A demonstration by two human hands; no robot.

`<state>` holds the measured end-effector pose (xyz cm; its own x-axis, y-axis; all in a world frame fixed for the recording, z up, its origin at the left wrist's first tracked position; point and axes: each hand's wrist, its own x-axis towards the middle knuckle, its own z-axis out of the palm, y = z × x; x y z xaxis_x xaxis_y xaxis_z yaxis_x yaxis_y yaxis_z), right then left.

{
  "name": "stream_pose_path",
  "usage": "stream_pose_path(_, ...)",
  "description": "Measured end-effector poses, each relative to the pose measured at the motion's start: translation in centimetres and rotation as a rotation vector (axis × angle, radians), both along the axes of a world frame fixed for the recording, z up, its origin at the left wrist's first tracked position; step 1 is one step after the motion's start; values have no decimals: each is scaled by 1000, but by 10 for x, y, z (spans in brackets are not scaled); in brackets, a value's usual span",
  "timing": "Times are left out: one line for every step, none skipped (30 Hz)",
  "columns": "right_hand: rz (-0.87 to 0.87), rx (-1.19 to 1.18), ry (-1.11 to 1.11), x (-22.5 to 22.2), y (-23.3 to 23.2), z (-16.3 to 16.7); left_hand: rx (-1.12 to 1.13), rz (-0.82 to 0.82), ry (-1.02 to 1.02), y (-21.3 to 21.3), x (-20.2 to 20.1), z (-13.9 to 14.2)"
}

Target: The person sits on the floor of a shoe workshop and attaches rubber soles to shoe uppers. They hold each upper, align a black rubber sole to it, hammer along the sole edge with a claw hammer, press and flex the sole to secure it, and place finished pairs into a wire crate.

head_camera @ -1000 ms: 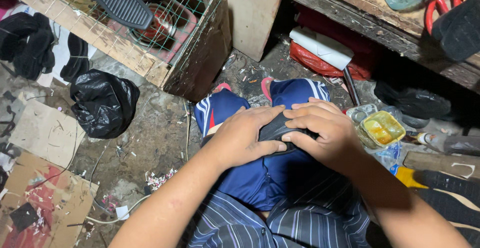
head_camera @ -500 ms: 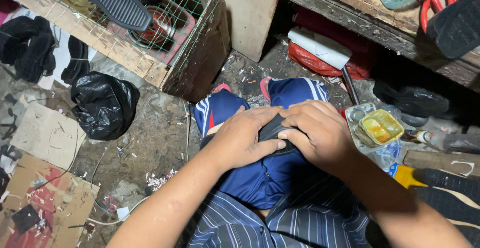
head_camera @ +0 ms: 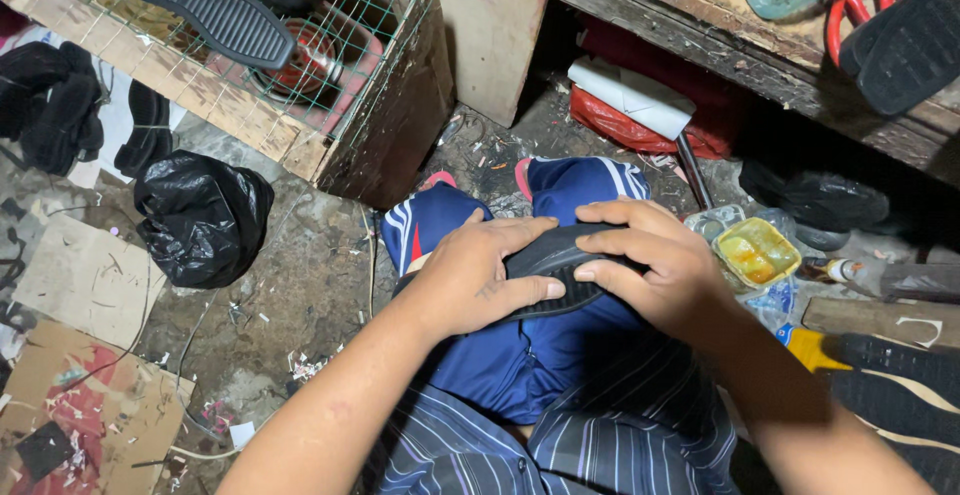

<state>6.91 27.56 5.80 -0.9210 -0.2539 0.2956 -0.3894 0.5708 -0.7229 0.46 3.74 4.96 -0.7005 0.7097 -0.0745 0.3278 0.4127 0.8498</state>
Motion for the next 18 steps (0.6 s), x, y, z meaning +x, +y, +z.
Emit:
stream_pose_path(10, -7, 13, 0, -1, -1, 2, 2, 0, 0, 0, 0)
stream_pose_path(7, -10, 19, 0, -2, -2, 4, 5, 2, 1, 0, 0)
stream_pose_path(6, -12, 24, 1, -4, -3, 7, 8, 3, 1, 1, 1)
stream_pose_path(6, -14, 29, 1, -5, -3, 8, 9, 0, 1, 1, 1)
stream_pose_path(5, -28, 30, 1, -6, -3, 9, 9, 1, 1, 1, 1)
stream_pose_path(5, -41, 30, 1, -7, -2, 11, 9, 1, 1, 2, 2)
stream_pose_path(3, -55, 29, 1, -7, -2, 17, 14, 18, 1, 3, 2)
stream_pose_path(-1, -61, 16, 1, -8, -1, 22, 17, 35, 2, 4, 3)
stream_pose_path(-5, -67, 4, 1, -8, 0, 26, 21, 52, 2, 5, 3)
stream_pose_path(-10, -74, -9, 1, -9, 1, 50, 44, 62, 3, 7, 4)
stream_pose_path(-29, -94, -34, 2, -9, 2, 75, 66, 72, 5, 10, 5)
stream_pose_path(-47, -112, -57, 2, -10, 3, 102, 89, 85, 7, 11, 6)
stream_pose_path(-62, -131, -78, 3, -10, 3, 112, 88, 102, 10, 12, 6)
stream_pose_path(-96, -141, -144, 4, -10, 4, 123, 88, 117, 12, 13, 7)
stream_pose_path(-133, -150, -212, 5, -10, 5, 133, 85, 128, 14, 15, 8)
stream_pose_path(-170, -158, -280, 6, -9, 5, 134, 75, 94, 15, 15, 9)
stream_pose_path(-151, -140, -223, 7, -8, 6, 135, 65, 64, 15, 15, 10)
stream_pose_path(-131, -122, -166, 8, -6, 6, 136, 55, 35, 15, 14, 10)
